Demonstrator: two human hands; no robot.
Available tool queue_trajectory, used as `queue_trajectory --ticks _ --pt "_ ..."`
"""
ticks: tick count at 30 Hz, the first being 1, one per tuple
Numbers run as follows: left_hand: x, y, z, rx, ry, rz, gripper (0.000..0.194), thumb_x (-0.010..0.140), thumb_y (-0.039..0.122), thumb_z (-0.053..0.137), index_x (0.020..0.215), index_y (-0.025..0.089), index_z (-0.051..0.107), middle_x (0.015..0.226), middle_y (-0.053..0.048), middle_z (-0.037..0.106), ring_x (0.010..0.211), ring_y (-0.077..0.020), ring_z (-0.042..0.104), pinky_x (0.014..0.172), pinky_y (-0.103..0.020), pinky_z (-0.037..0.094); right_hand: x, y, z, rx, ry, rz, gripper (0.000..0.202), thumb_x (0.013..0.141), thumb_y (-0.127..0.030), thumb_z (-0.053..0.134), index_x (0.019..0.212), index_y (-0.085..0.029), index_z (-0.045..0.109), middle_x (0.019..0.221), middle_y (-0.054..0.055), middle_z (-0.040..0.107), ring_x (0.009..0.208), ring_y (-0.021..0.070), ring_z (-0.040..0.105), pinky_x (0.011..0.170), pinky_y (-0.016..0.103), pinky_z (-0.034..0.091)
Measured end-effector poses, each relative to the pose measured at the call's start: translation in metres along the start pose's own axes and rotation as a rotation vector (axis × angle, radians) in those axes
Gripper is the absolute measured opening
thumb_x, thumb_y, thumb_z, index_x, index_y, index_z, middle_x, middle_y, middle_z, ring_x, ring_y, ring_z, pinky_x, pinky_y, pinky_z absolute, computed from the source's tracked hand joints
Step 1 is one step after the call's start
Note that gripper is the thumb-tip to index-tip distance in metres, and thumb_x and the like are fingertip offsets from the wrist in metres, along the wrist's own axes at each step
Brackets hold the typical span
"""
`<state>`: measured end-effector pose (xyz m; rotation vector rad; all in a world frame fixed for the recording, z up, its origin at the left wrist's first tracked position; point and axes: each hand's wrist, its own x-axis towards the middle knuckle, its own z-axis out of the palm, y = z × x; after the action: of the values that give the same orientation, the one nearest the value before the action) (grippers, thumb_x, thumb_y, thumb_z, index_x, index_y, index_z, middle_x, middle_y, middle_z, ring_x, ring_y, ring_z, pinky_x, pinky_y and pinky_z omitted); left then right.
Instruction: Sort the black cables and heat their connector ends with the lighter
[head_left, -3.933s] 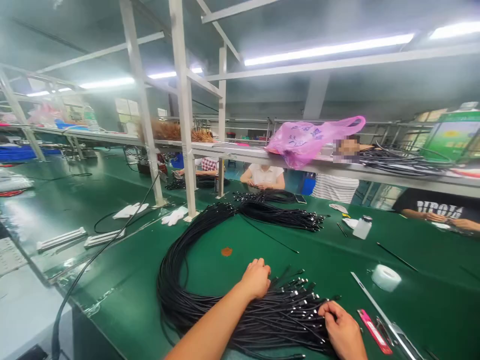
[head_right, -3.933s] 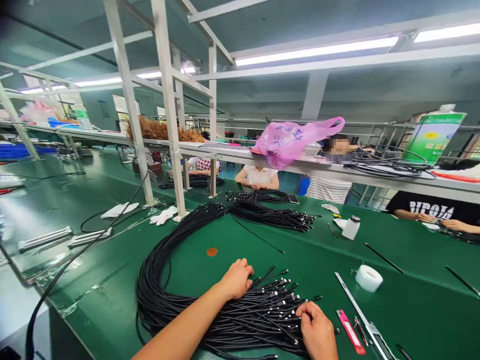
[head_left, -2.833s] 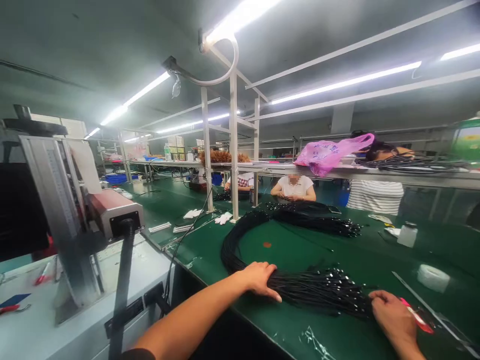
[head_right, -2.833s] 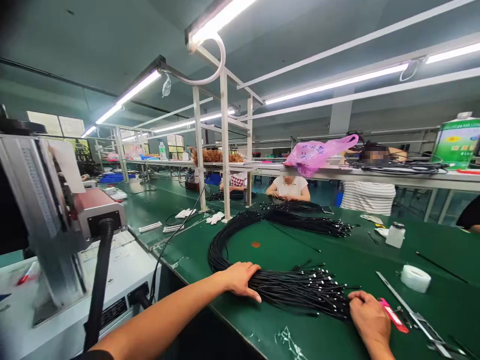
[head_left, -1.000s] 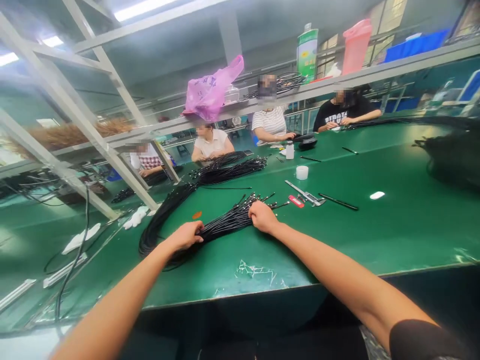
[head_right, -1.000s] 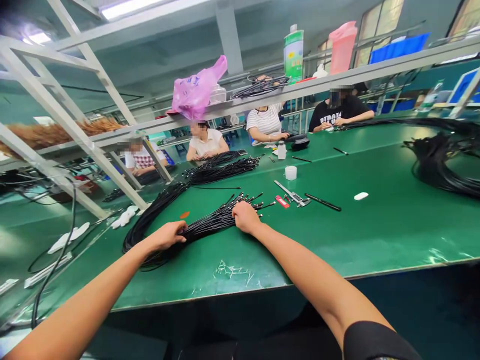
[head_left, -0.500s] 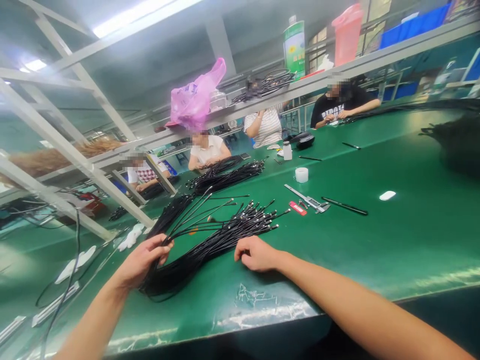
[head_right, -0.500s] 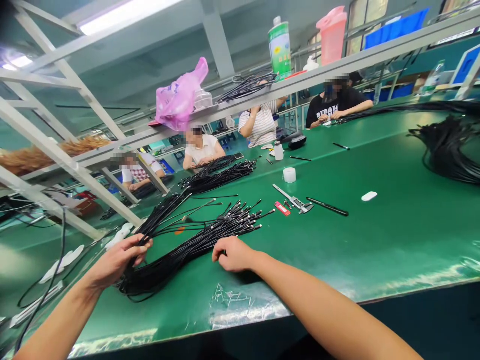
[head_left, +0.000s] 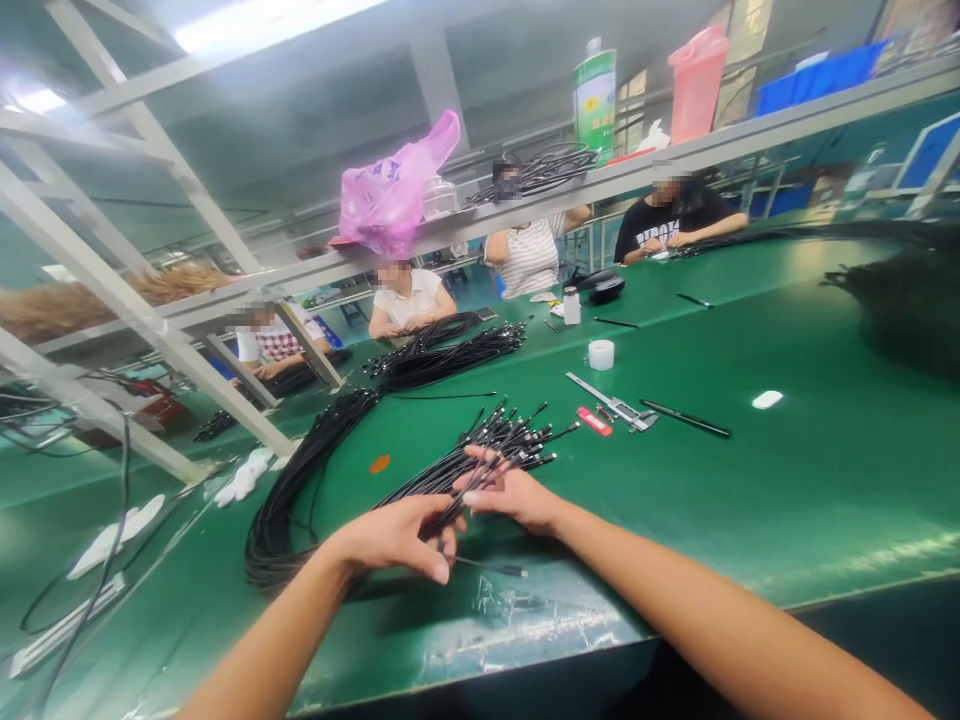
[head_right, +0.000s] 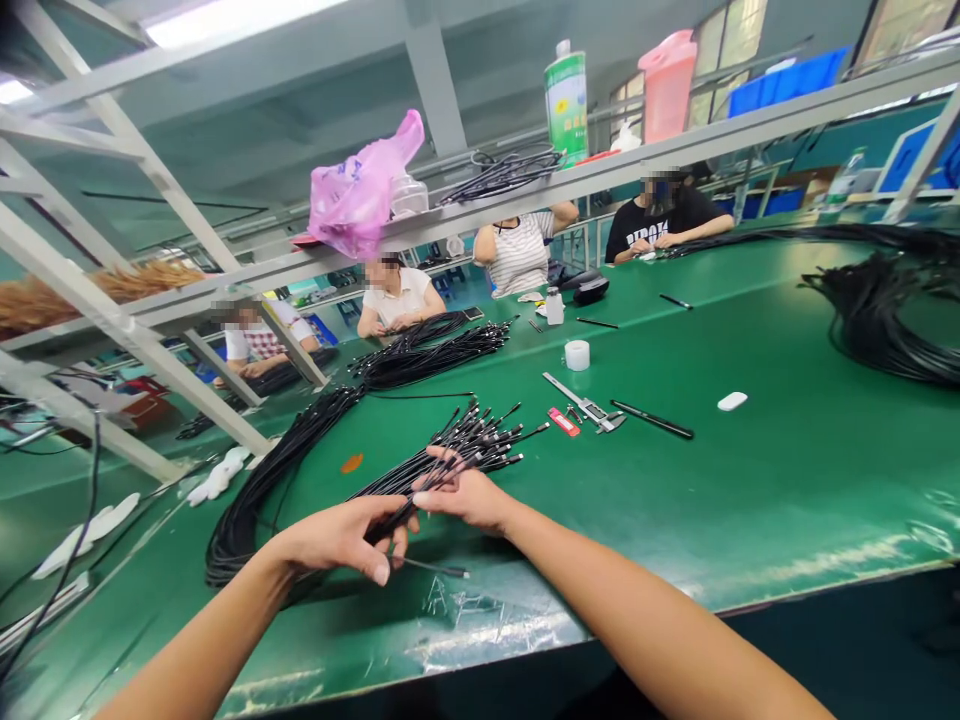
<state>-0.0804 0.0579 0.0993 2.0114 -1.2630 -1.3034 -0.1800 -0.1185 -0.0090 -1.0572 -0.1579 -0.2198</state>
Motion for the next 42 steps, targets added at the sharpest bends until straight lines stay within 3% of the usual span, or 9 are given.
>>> queue_trajectory --ticks 7,10,12,15,18,22,26,33,42 --pt "0.053 0.017 0.007 0.303 0.130 0.174 0.048 0.061 0.037 0.084 0.102 0.019 0.066 0.084 -0.001 0.062 0.077 -0.0204 0.056 0.066 -0.027 0.042 0.004 -0.019 -0.019 0.082 0.172 -0.014 0.041 0.077 -0.045 0.077 0.107 -0.019 0.068 0.099 0.006 0.073 0.087 0.0196 0.068 0.076 0.033 0.051" --pt "0.078 0.022 0.009 0.121 0.230 0.285 0.059 0.054 0.032 0.088 0.108 0.020 0.067 0.103 -0.007 0.063 0.095 -0.0258 0.056 0.075 -0.030 0.045 0.004 -0.024 -0.024 0.108 0.203 0.023 0.044 0.073 -0.048 0.079 0.105 -0.019 0.070 0.098 0.007 0.073 0.082 0.0201 0.067 0.065 0.030 0.050" --pt "0.086 0.018 0.012 -0.102 0.241 0.228 0.048 0.063 0.037 0.085 0.102 0.019 0.066 0.088 -0.003 0.061 0.077 -0.0185 0.056 0.062 -0.026 0.043 0.006 -0.026 -0.031 0.132 0.269 -0.011 0.046 0.070 -0.050 0.080 0.103 -0.019 0.070 0.096 0.007 0.073 0.081 0.0192 0.066 0.066 0.029 0.050" --pt "0.086 0.003 0.021 -0.277 0.207 0.131 0.039 0.080 0.053 0.069 0.094 0.018 0.059 0.060 0.008 0.039 0.044 -0.0070 0.032 0.042 -0.021 0.025 0.013 -0.026 -0.046 0.134 0.359 -0.067 0.044 0.072 -0.053 0.076 0.098 -0.019 0.070 0.089 0.004 0.071 0.079 0.0160 0.064 0.070 0.028 0.049" --pt "0.082 -0.016 0.031 -0.396 0.179 0.101 0.041 0.083 0.055 0.065 0.096 0.018 0.053 0.056 0.012 0.029 0.039 -0.0045 0.022 0.038 -0.020 0.018 0.020 -0.021 -0.057 0.081 0.427 -0.093 0.039 0.075 -0.055 0.072 0.086 -0.018 0.069 0.075 0.000 0.066 0.065 0.0117 0.056 0.061 0.025 0.043" --pt "0.083 -0.027 0.035 -0.561 0.173 0.043 0.038 0.080 0.048 0.071 0.087 0.018 0.049 0.057 0.009 0.041 0.039 -0.0040 0.033 0.036 -0.018 0.019 0.021 -0.011 -0.052 -0.054 0.437 -0.076 0.036 0.076 -0.054 0.071 0.075 -0.018 0.068 0.063 -0.003 0.059 0.053 0.0092 0.045 0.049 0.022 0.030" --pt "0.088 -0.024 0.031 -0.562 0.187 0.058 0.039 0.079 0.046 0.073 0.081 0.018 0.047 0.063 0.006 0.047 0.043 -0.0050 0.043 0.037 -0.017 0.026 0.018 -0.007 -0.039 -0.174 0.356 -0.021 0.028 0.075 -0.045 0.075 0.075 -0.017 0.072 0.069 0.001 0.066 0.058 0.0115 0.053 0.053 0.024 0.037" --pt "0.096 -0.033 0.030 -0.603 0.171 0.140 0.036 0.082 0.044 0.071 0.080 0.018 0.046 0.062 0.007 0.046 0.043 -0.0046 0.040 0.036 -0.017 0.027 0.019 -0.018 -0.052 -0.129 0.485 -0.177 0.060 0.075 -0.037 0.074 0.128 -0.027 0.049 0.085 -0.002 0.063 0.071 0.0143 0.062 0.063 0.027 0.046" --pt "0.090 -0.046 0.033 -0.701 0.172 0.135 0.037 0.078 0.044 0.075 0.088 0.017 0.052 0.066 0.003 0.056 0.044 -0.0066 0.049 0.037 -0.017 0.033 0.016 -0.007 -0.045 -0.530 0.401 -0.155 0.029 0.088 -0.045 0.062 0.106 -0.022 0.057 0.081 0.000 0.062 0.072 0.0155 0.060 0.067 0.030 0.047"
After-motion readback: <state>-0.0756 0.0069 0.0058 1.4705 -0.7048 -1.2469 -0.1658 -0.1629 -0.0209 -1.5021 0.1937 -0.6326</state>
